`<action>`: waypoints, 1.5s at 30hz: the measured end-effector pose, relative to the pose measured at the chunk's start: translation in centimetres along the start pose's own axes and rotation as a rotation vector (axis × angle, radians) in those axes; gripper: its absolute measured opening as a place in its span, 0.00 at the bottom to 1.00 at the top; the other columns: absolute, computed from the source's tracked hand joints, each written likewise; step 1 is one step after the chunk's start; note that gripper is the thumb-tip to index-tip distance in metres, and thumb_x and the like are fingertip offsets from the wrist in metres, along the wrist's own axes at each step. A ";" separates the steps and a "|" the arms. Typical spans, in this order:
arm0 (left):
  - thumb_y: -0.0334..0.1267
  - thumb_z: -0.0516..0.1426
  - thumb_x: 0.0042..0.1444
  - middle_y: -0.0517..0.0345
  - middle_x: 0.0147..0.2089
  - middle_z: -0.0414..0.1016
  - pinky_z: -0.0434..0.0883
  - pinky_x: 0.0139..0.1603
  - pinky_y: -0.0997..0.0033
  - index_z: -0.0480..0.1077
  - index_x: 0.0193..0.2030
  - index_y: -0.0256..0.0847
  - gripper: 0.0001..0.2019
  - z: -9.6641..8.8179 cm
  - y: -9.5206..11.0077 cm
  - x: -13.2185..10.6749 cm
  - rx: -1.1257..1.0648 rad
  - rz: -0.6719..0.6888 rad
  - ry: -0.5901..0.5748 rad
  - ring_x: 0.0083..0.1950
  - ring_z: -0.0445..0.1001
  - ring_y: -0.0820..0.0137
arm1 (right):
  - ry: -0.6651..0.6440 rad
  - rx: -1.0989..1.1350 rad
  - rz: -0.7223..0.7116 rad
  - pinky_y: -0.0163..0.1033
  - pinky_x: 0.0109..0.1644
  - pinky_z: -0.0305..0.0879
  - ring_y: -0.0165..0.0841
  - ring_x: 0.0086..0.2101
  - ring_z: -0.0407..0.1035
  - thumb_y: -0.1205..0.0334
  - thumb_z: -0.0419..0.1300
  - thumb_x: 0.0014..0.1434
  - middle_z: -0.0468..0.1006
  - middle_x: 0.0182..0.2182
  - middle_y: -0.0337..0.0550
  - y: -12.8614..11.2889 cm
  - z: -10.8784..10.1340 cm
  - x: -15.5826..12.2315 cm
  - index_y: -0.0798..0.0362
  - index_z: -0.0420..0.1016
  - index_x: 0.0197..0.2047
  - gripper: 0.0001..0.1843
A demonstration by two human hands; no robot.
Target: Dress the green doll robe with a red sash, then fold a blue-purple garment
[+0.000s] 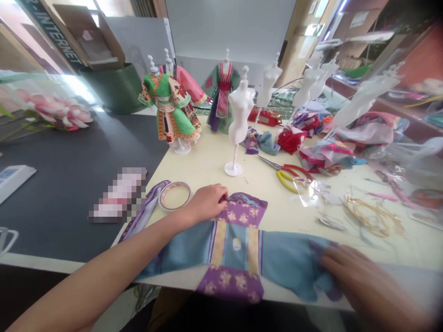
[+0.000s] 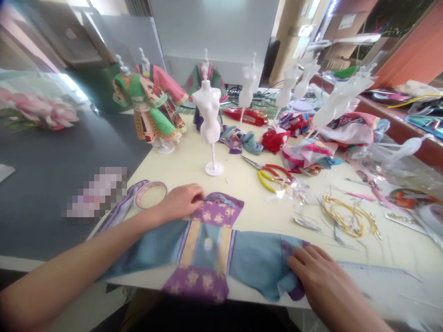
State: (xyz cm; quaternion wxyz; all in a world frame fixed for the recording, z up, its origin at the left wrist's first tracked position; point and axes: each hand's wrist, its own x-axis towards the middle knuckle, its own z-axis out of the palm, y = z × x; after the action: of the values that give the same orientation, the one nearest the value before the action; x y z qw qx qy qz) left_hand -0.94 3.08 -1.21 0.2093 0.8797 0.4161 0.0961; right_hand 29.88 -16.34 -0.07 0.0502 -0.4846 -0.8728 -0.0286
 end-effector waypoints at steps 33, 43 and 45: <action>0.45 0.54 0.59 0.52 0.46 0.78 0.66 0.52 0.59 0.73 0.45 0.41 0.14 -5.1 -6.6 -11.1 0.259 -0.078 0.213 0.50 0.72 0.58 | 0.183 -0.065 0.054 0.44 0.39 0.64 0.39 0.34 0.69 0.70 0.44 0.61 0.75 0.33 0.46 0.1 2.1 1.6 0.52 0.71 0.40 0.14; 0.33 0.47 0.62 0.53 0.43 0.78 0.59 0.56 0.53 0.73 0.40 0.40 0.13 -4.4 -8.5 -5.1 0.447 -0.013 0.160 0.48 0.72 0.62 | 0.234 -0.008 0.031 0.40 0.41 0.62 0.34 0.33 0.70 0.63 0.41 0.68 0.76 0.33 0.43 -2.2 2.5 1.8 0.51 0.72 0.39 0.18; 0.33 0.46 0.62 0.48 0.46 0.77 0.58 0.56 0.50 0.71 0.43 0.37 0.13 -4.8 -8.4 -4.1 0.477 -0.049 0.206 0.50 0.71 0.58 | 0.247 -0.005 0.019 0.40 0.41 0.62 0.34 0.33 0.70 0.64 0.41 0.68 0.77 0.33 0.43 -2.5 2.3 2.0 0.52 0.72 0.39 0.18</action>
State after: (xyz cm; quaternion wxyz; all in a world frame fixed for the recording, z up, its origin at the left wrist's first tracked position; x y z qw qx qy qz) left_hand -11.05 6.04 -0.65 -0.0452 0.8795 0.4672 0.0790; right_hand 26.58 -15.75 -2.17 0.1566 -0.4859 -0.8551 -0.0898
